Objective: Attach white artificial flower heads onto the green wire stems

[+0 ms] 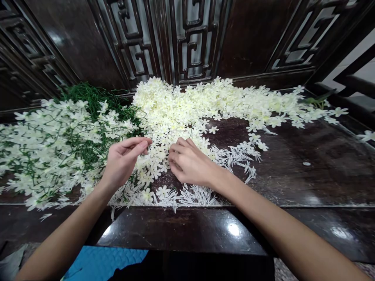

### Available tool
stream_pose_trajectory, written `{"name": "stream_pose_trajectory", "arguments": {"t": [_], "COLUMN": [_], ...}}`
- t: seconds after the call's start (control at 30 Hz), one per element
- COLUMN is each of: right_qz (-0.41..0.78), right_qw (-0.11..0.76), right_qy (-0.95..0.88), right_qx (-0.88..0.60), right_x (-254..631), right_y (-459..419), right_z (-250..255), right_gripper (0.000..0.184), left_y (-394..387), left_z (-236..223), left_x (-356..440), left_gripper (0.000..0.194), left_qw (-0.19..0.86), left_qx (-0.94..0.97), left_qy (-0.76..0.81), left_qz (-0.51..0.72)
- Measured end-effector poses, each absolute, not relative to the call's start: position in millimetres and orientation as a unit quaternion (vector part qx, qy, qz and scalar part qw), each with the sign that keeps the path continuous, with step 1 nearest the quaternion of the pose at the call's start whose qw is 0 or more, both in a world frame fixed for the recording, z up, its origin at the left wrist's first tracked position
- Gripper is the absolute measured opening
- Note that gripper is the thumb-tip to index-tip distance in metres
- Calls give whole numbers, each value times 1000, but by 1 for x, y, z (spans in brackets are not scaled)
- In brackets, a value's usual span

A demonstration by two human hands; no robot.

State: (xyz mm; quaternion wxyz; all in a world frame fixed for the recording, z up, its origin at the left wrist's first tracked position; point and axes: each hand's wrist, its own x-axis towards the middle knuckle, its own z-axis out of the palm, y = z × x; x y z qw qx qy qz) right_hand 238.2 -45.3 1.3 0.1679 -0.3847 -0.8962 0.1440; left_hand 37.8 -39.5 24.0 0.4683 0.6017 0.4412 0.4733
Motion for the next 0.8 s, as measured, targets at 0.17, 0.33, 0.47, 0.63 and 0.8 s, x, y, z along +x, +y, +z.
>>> {"name": "stream_pose_trajectory", "arguments": {"t": [0.17, 0.33, 0.47, 0.63, 0.8], "right_qz": [274, 377, 442, 505, 517], "right_qw": [282, 336, 345, 347, 339], "right_qy": [-819, -757, -722, -690, -679], "right_qx": [-418, -415, -405, -384, -396], "right_x": [242, 240, 239, 244, 249], "right_y": [-41, -42, -43, -39, -35], "right_z": [8, 15, 19, 20, 21], "right_gripper": [16, 13, 12, 17, 20], "left_y": [-45, -46, -45, -45, -44], "left_z": [20, 16, 17, 20, 22], "left_x": [43, 44, 43, 43, 41], "left_gripper": [8, 18, 15, 13, 11], "left_qw": [353, 321, 362, 410, 424], "left_qx": [749, 769, 760, 731, 703], "left_qy": [417, 411, 398, 405, 438], "left_qz": [374, 370, 365, 365, 365]}}
